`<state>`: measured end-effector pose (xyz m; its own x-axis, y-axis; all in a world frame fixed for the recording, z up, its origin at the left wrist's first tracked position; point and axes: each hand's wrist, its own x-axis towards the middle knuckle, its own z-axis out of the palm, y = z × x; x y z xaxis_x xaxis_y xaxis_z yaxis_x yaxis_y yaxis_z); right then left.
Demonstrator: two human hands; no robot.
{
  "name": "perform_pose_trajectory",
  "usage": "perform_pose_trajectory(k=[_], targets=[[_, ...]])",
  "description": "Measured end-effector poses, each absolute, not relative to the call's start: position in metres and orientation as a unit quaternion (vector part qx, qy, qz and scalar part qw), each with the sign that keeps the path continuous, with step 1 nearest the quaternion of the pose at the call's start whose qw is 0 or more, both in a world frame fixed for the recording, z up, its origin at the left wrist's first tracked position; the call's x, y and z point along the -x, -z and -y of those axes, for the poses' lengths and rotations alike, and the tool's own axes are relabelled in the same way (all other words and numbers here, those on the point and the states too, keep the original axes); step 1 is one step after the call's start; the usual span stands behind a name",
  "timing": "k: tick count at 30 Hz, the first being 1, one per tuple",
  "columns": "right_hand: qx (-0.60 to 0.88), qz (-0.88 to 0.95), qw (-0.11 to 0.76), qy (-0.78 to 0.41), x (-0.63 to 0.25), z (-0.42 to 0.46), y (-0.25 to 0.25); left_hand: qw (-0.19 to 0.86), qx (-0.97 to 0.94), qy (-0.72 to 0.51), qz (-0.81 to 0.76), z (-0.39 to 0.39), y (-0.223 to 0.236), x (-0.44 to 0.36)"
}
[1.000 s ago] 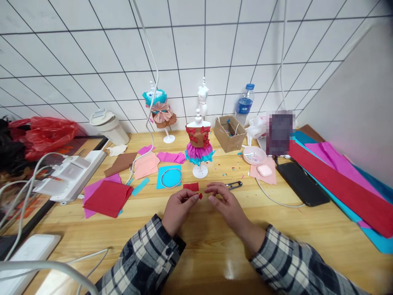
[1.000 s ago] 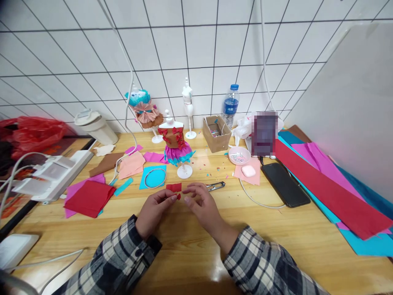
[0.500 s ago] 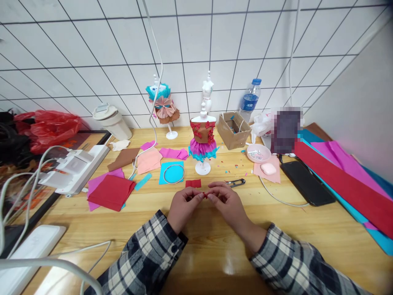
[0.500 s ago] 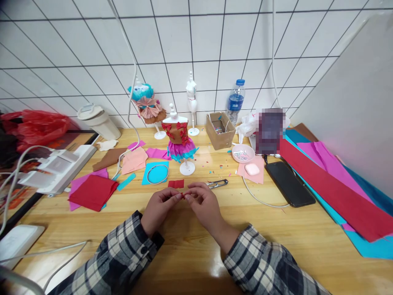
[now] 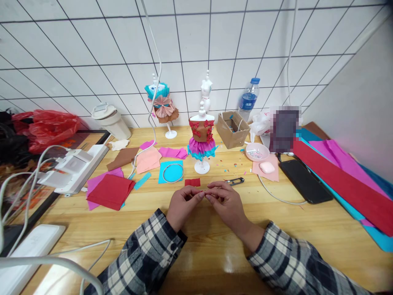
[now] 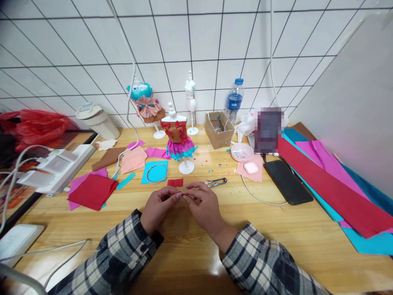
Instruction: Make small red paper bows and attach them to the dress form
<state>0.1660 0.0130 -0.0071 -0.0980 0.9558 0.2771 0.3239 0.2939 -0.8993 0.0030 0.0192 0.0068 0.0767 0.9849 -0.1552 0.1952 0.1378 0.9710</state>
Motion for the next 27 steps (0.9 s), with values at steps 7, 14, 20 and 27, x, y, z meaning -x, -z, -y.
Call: perform_pose_trajectory(k=[7,14,20,27], targets=[[0.490,0.632,0.467,-0.378,-0.165,-0.010,0.001,0.498,-0.559,-0.386,-0.539,-0.021,-0.009,0.000],[0.481,0.659,0.462,-0.347,-0.167,-0.008,0.001,0.472,-0.603,-0.380,-0.518,-0.022,-0.011,0.003],[0.466,0.727,0.445,-0.236,-0.170,-0.005,-0.001,0.472,-0.586,-0.384,-0.535,-0.021,-0.012,-0.001],[0.467,0.710,0.479,-0.220,-0.173,-0.007,-0.006,0.470,-0.564,-0.396,-0.551,-0.022,-0.009,-0.001]])
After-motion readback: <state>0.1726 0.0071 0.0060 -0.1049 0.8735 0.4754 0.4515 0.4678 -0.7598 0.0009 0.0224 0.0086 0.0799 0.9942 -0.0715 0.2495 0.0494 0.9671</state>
